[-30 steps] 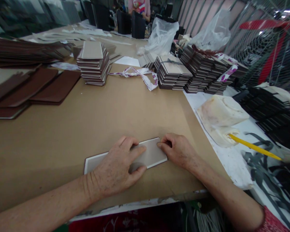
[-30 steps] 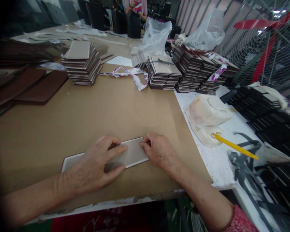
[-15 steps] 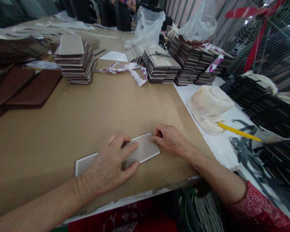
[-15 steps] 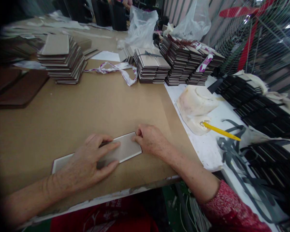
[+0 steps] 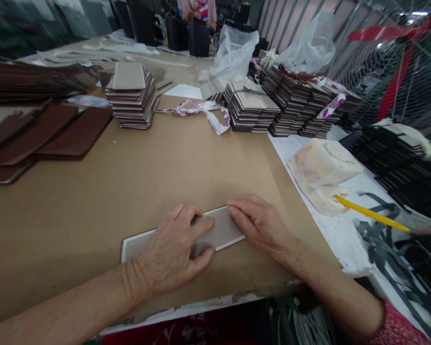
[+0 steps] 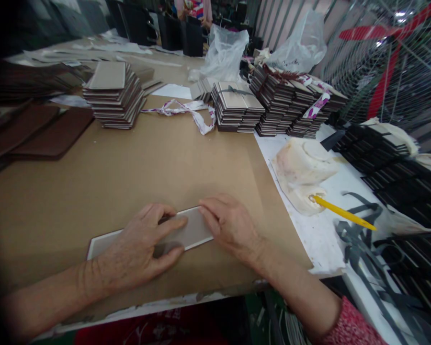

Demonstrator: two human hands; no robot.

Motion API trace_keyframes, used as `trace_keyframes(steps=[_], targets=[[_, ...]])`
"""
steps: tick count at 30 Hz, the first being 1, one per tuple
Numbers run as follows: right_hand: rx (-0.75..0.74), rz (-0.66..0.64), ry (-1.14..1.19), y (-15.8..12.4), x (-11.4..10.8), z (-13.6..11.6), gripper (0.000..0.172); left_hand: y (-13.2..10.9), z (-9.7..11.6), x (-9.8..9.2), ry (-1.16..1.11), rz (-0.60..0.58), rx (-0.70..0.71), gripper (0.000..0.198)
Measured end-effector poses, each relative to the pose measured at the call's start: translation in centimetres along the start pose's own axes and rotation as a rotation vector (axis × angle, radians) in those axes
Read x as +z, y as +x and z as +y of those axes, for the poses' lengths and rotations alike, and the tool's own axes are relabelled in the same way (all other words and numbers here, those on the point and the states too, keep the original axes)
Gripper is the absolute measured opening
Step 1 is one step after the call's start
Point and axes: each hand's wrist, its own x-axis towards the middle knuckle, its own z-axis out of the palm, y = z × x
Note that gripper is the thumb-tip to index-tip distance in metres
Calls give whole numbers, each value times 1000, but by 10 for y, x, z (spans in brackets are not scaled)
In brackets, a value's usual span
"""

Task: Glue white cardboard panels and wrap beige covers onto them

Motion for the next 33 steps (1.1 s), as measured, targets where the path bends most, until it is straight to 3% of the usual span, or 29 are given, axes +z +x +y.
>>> trace_keyframes(steps=[3,6,11,15,18,23,29,33], targets=[[-205,-196,-143,-12,9,-11,50,-1,-1,2,-17,-4,-2,42],[-203,-329,-238,-20,11,-14,66,-5,-3,3,1,-39,0,53],[-197,-386,-304,-25,6,-9,71,-35,-17,-8,236,-174,140,88],[-170,-363,-355,-31,2,3,73,-80,-36,-24,356,-206,74,99],[-128,-319,-398,-38,-5,20,71,-112,-45,-36,401,-209,-30,98],[-77,-206,-348,-42,-17,40,66,-144,-50,-48,422,-96,-226,101],[-204,-302,-317,-27,-7,29,74,-146,-50,-51,353,-120,-282,95],[-161,-406,-256,-29,-5,16,76,-139,-49,-55,297,-169,-286,76]])
